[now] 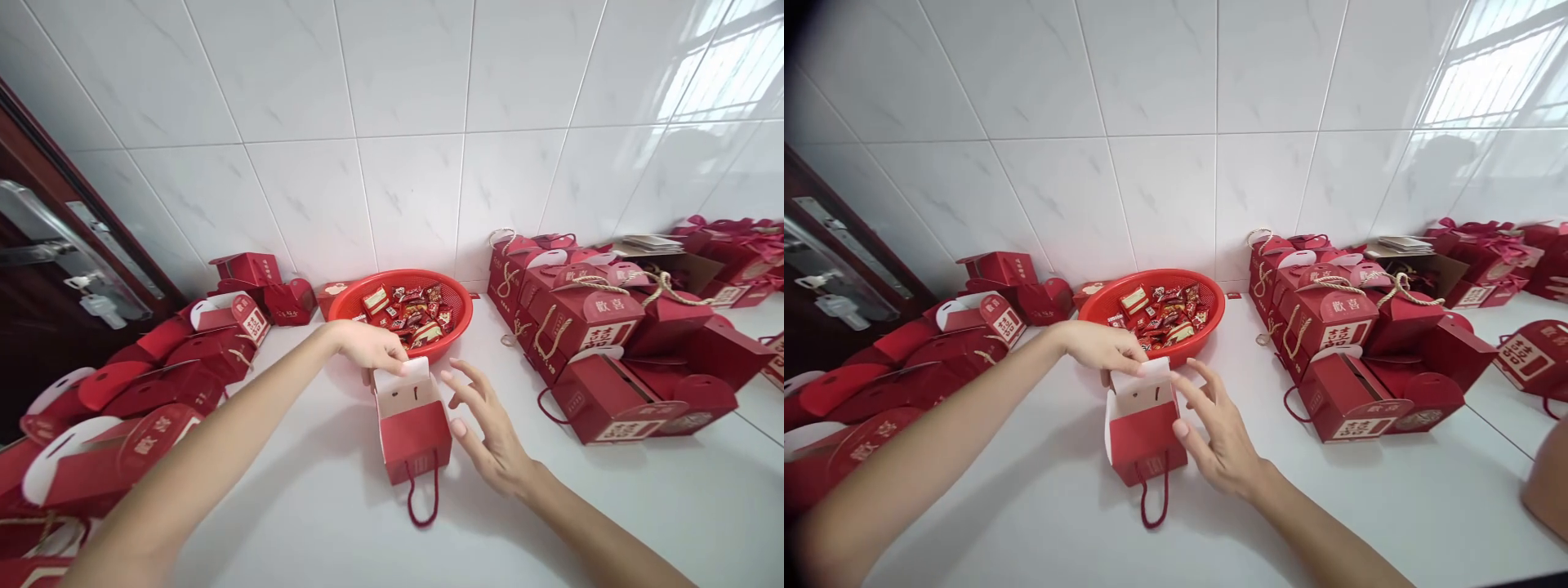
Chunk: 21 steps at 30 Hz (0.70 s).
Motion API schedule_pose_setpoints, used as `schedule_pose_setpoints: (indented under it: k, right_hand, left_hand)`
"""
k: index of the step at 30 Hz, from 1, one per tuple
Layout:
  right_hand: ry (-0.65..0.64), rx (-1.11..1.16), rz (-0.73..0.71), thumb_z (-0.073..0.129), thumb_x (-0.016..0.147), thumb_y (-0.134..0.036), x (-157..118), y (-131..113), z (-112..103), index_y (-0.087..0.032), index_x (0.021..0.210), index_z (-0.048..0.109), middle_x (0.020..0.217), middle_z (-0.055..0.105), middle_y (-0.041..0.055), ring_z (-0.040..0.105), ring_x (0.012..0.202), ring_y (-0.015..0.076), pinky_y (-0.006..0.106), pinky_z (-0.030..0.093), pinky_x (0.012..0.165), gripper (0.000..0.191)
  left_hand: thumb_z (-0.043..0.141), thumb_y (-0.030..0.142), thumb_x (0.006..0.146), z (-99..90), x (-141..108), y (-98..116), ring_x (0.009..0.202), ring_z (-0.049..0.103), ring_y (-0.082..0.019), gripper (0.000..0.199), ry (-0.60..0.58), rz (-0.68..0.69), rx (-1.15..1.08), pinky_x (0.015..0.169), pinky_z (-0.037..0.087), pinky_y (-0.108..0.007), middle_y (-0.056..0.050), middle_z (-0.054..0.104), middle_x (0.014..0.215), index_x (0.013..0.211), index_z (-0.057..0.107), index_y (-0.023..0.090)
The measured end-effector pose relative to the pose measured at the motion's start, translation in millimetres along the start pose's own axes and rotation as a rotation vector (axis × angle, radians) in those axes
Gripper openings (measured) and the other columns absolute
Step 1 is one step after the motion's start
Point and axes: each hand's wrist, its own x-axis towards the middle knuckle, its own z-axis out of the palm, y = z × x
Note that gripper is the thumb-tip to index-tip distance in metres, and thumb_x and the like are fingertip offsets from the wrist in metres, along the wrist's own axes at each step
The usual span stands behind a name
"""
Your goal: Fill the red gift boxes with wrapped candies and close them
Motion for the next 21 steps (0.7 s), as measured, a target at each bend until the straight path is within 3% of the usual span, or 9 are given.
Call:
schedule_pose_setpoints:
  k: [3, 6, 9, 12, 14, 15, 17, 19, 21]
  right_hand:
    - [-0.053, -0.136, -0.087, 0.044, 0.103, -0.037, 2.0, -5.5, -0.7, -0.03, 0.144, 0.051, 0.16, 0.029, 0.0147, 0.058, 0.12, 0.0262, 0.046, 0.053, 0.098, 0.042]
    - [-0.109, -0.177, -0.069, 0.047, 0.102, -0.038, 4.4, -12.3, -1.1, -0.024, 0.133, 0.061, 0.159, 0.035, 0.0157, 0.052, 0.131, 0.0315, 0.049, 0.05, 0.102, 0.037]
    - [-0.103, -0.048, 0.011, 0.046, 0.102, -0.037, 6.0, -17.9, -3.2, -0.022, 0.109, 0.069, 0.149, 0.049, 0.0139, 0.054, 0.13, 0.0294, 0.045, 0.052, 0.101, 0.029]
    - [-0.034, 0.104, 0.075, 0.05, 0.1, -0.036, 8.1, -20.4, -9.5, -0.021, 0.081, 0.067, 0.139, 0.058, 0.0116, 0.059, 0.124, 0.0265, 0.04, 0.052, 0.099, 0.029]
    - [-0.06, 0.143, 0.108, 0.056, 0.098, -0.035, 10.7, -18.7, -16.0, -0.021, 0.072, 0.066, 0.138, 0.059, 0.01, 0.058, 0.125, 0.0272, 0.042, 0.05, 0.102, 0.031]
    - [-0.11, 0.146, 0.131, 0.06, 0.096, -0.036, 12.2, -16.6, -19.5, -0.022, 0.074, 0.068, 0.142, 0.057, 0.0093, 0.056, 0.129, 0.0289, 0.045, 0.048, 0.105, 0.027]
    - [-0.259, 0.149, 0.195, 0.068, 0.089, -0.04, 14.9, -10.0, -25.4, -0.026, 0.099, 0.075, 0.154, 0.047, 0.0088, 0.045, 0.14, 0.0338, 0.052, 0.043, 0.111, 0.018]
    - [-0.402, 0.161, 0.283, 0.075, 0.083, -0.043, 16.3, -2.0, -27.8, -0.033, 0.136, 0.061, 0.164, 0.032, 0.0085, 0.029, 0.15, 0.0364, 0.057, 0.035, 0.116, 0.056]
    - [-0.488, 0.203, 0.37, 0.078, 0.079, -0.046, 16.2, 5.3, -25.8, -0.036, 0.155, 0.037, 0.167, 0.023, 0.0078, 0.019, 0.154, 0.0352, 0.058, 0.027, 0.12, 0.087]
  left_hand:
    - [0.056, 0.057, 0.084, 10.1, 1.4, -2.8, 0.06, 0.043, -0.013, 0.045, 0.112, 0.12, 0.106, 0.054, 0.038, -0.024, 0.002, 0.046, 0.064, 0.063, 0.046, 0.02]
    - [0.052, 0.058, 0.087, 19.4, -0.7, -6.6, 0.058, 0.037, -0.012, 0.045, 0.169, 0.185, 0.099, 0.052, 0.032, -0.024, 0.002, 0.042, 0.062, 0.064, 0.046, 0.019]
    - [0.054, 0.061, 0.084, 27.1, -2.7, -13.3, 0.06, 0.046, -0.013, 0.046, 0.199, 0.126, 0.003, 0.053, 0.036, -0.023, 0.001, 0.049, 0.066, 0.067, 0.05, 0.019]
    - [0.058, 0.064, 0.079, 32.3, -4.9, -21.1, 0.064, 0.055, -0.016, 0.046, 0.204, 0.024, -0.125, 0.056, 0.044, -0.025, 0.0, 0.057, 0.073, 0.075, 0.056, 0.019]
    - [0.06, 0.066, 0.076, 34.3, -8.0, -26.0, 0.067, 0.058, -0.017, 0.048, 0.252, -0.021, -0.173, 0.057, 0.047, -0.026, -0.001, 0.058, 0.075, 0.075, 0.057, 0.018]
    - [0.062, 0.066, 0.074, 35.0, -10.2, -28.3, 0.068, 0.058, -0.018, 0.048, 0.288, -0.035, -0.186, 0.057, 0.048, -0.026, -0.001, 0.057, 0.074, 0.073, 0.056, 0.018]
    - [0.064, 0.067, 0.072, 36.1, -15.2, -33.1, 0.072, 0.059, -0.018, 0.05, 0.335, -0.056, -0.216, 0.058, 0.049, -0.026, -0.001, 0.056, 0.075, 0.07, 0.055, 0.018]
    - [0.065, 0.069, 0.07, 37.7, -19.5, -38.9, 0.078, 0.061, -0.02, 0.052, 0.327, -0.079, -0.263, 0.06, 0.051, -0.025, -0.003, 0.059, 0.081, 0.075, 0.058, 0.018]
    - [0.065, 0.071, 0.07, 40.2, -21.4, -46.3, 0.085, 0.063, -0.021, 0.056, 0.293, -0.1, -0.315, 0.063, 0.053, -0.026, -0.005, 0.064, 0.091, 0.086, 0.063, 0.018]
